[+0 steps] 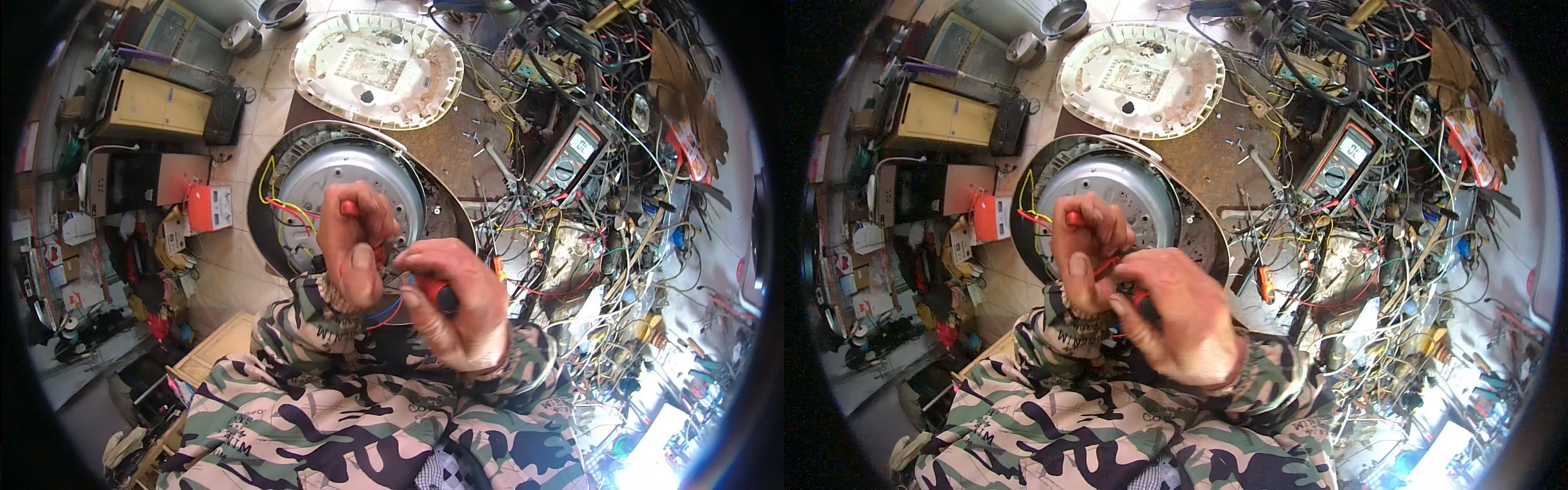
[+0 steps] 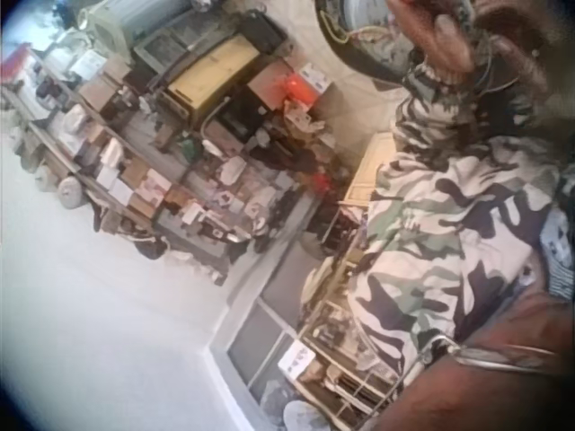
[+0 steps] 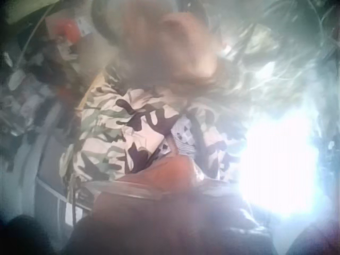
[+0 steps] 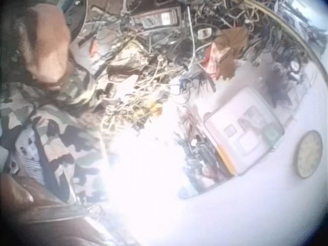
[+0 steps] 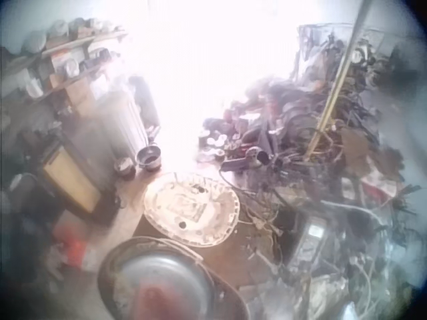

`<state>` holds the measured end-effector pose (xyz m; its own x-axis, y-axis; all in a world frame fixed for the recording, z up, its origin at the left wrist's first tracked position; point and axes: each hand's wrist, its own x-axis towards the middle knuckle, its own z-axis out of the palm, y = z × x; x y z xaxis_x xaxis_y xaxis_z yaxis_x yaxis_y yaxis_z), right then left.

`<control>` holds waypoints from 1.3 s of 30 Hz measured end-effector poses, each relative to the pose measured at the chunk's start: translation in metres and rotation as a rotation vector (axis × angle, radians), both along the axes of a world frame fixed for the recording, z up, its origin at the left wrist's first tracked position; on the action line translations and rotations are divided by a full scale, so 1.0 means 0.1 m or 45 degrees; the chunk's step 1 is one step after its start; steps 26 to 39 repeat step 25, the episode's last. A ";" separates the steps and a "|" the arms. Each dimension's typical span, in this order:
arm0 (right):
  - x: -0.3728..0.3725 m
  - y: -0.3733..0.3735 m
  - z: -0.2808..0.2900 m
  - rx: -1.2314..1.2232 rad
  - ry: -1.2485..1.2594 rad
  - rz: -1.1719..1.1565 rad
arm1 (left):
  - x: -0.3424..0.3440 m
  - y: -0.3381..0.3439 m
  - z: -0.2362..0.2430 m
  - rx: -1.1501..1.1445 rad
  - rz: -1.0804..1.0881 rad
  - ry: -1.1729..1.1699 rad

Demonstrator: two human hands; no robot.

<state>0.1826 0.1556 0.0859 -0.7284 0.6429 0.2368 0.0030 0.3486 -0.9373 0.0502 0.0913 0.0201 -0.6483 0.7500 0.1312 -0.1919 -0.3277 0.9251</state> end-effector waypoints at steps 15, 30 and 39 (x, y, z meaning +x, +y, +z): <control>1.89 -0.39 -1.21 -0.697 0.069 -1.281 | -0.15 -0.07 0.00 0.074 -0.188 -0.025; 2.08 -0.59 -1.54 -0.842 0.086 -1.378 | -0.22 -0.31 0.11 -0.068 -0.311 0.284; 2.08 -0.59 -1.54 -0.842 0.086 -1.378 | -0.22 -0.31 0.11 -0.068 -0.311 0.284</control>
